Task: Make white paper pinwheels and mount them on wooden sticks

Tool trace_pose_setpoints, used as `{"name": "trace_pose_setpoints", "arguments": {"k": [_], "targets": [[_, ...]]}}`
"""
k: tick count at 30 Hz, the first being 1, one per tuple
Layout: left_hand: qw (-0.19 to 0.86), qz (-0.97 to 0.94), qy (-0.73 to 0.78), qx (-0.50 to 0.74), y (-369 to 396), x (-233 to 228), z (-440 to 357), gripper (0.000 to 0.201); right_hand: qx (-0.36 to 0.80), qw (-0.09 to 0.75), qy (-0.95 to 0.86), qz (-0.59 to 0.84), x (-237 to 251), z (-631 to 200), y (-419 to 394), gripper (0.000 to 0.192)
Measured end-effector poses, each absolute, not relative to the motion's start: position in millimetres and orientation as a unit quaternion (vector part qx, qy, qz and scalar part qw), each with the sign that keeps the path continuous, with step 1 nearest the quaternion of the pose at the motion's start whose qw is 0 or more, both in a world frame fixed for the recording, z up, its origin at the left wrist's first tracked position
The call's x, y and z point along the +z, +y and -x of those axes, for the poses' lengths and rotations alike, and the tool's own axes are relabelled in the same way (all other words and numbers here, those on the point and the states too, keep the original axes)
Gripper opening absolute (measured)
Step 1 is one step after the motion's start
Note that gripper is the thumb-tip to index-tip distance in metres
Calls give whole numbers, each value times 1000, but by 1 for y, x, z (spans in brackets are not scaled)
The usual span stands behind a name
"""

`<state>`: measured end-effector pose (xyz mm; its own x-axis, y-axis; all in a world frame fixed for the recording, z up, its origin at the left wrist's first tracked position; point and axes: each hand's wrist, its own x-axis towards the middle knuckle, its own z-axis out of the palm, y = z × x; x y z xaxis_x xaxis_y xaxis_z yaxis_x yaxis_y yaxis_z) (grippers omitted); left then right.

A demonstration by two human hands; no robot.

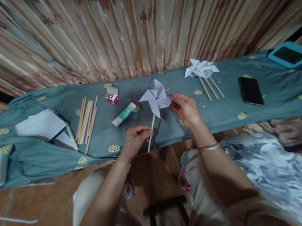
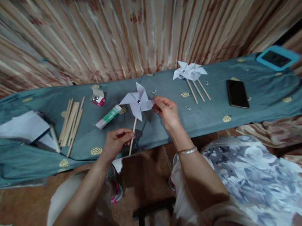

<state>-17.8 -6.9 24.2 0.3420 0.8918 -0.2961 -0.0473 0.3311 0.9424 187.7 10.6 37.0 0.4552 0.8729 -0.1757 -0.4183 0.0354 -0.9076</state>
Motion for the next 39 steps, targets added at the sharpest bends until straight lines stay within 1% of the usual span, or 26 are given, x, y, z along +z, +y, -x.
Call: {"name": "trace_pose_setpoints", "arguments": {"k": [8,24,39], "targets": [[674,-458,457,357,-6,25,17,38,468,672,-228,527,33,-187,11,21],[654,-463,464,378,-4,24,19,34,499,641,-228,536,37,-176,7,25],[643,-461,468,393,-4,22,19,31,530,610,-248,535,38,-167,3,22]]}}
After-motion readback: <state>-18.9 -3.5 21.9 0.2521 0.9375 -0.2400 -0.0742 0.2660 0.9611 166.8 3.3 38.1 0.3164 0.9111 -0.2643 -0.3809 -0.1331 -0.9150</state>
